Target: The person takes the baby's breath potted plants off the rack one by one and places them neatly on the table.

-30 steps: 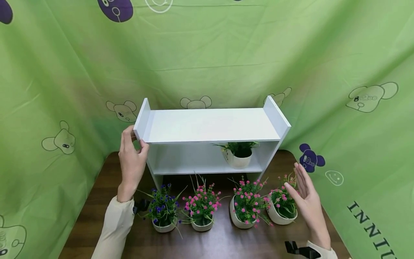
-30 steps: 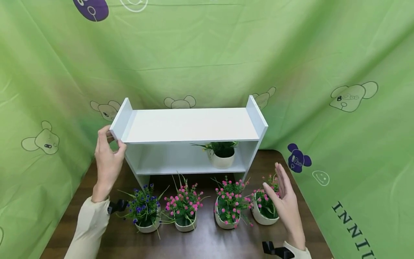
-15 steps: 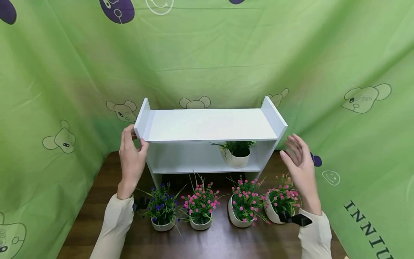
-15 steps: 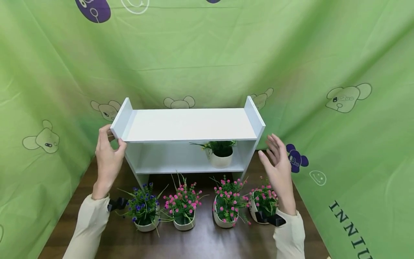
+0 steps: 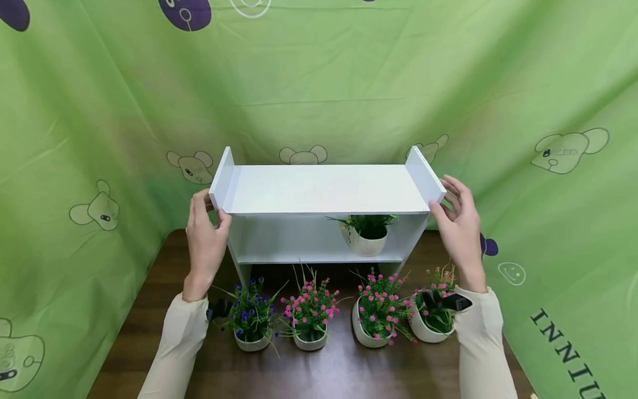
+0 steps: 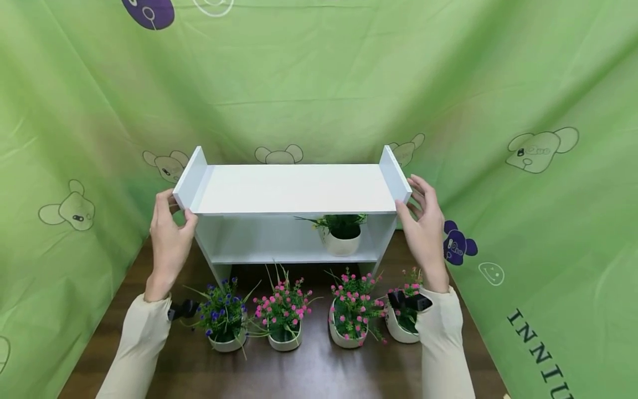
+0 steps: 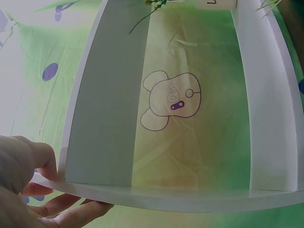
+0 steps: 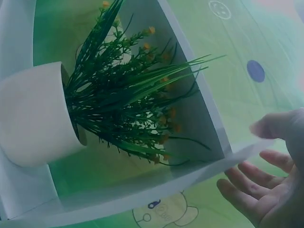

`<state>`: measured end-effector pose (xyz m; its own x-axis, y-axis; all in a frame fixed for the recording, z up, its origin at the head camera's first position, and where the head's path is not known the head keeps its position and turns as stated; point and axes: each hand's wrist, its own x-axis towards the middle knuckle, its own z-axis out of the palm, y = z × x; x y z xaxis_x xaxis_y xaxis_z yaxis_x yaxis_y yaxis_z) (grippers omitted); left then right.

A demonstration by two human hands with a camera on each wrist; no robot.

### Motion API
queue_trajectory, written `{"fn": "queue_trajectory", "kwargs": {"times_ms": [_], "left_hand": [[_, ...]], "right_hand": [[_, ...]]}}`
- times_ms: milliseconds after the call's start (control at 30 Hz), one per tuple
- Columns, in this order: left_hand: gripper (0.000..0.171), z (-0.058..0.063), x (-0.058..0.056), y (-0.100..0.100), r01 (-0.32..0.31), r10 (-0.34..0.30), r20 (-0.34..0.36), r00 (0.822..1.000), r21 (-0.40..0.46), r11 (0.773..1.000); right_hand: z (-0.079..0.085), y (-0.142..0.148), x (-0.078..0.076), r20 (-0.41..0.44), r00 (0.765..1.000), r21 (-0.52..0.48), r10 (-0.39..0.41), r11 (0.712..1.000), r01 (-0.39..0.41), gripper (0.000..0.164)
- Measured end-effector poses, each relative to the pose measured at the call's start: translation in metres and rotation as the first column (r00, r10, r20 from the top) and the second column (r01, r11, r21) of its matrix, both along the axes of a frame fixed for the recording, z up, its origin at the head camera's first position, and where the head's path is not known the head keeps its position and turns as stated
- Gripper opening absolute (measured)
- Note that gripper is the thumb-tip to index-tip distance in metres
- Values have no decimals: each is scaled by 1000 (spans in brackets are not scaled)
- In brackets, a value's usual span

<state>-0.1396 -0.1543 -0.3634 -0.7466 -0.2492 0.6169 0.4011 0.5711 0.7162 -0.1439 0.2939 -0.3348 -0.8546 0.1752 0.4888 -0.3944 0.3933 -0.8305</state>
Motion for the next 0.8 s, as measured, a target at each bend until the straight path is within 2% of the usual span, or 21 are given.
{"fn": "queue_trajectory", "kwargs": {"times_ms": [133,233,367,533,667,733,800], "left_hand": [[37,1,1,4,3,-4,33,999,23,1000],[43,-2,6,7,-12,7,78,997,73,997],[50,-7,16,9,-52,38,89,995,159,986],[48,-13,29,8,-123,126,1,992,223,967],[40,-16,36,15,-165,190,-113,975,201,966],[37,-18,37,20,-171,205,-173,963,189,967],[34,-20,37,26,-155,188,-212,959,163,974]], "right_hand": [[1,-1,-2,-50,997,43,-51,998,53,52],[1,-1,-1,-67,994,68,-84,994,89,50],[-2,-3,-2,-54,995,80,-78,993,82,53],[-5,-8,-4,11,1000,65,-23,998,22,57],[-5,-10,-3,34,999,63,-1,998,-2,58],[-5,-10,-3,38,999,65,4,998,-6,58],[-5,-11,-3,39,999,68,7,998,-9,58]]}}
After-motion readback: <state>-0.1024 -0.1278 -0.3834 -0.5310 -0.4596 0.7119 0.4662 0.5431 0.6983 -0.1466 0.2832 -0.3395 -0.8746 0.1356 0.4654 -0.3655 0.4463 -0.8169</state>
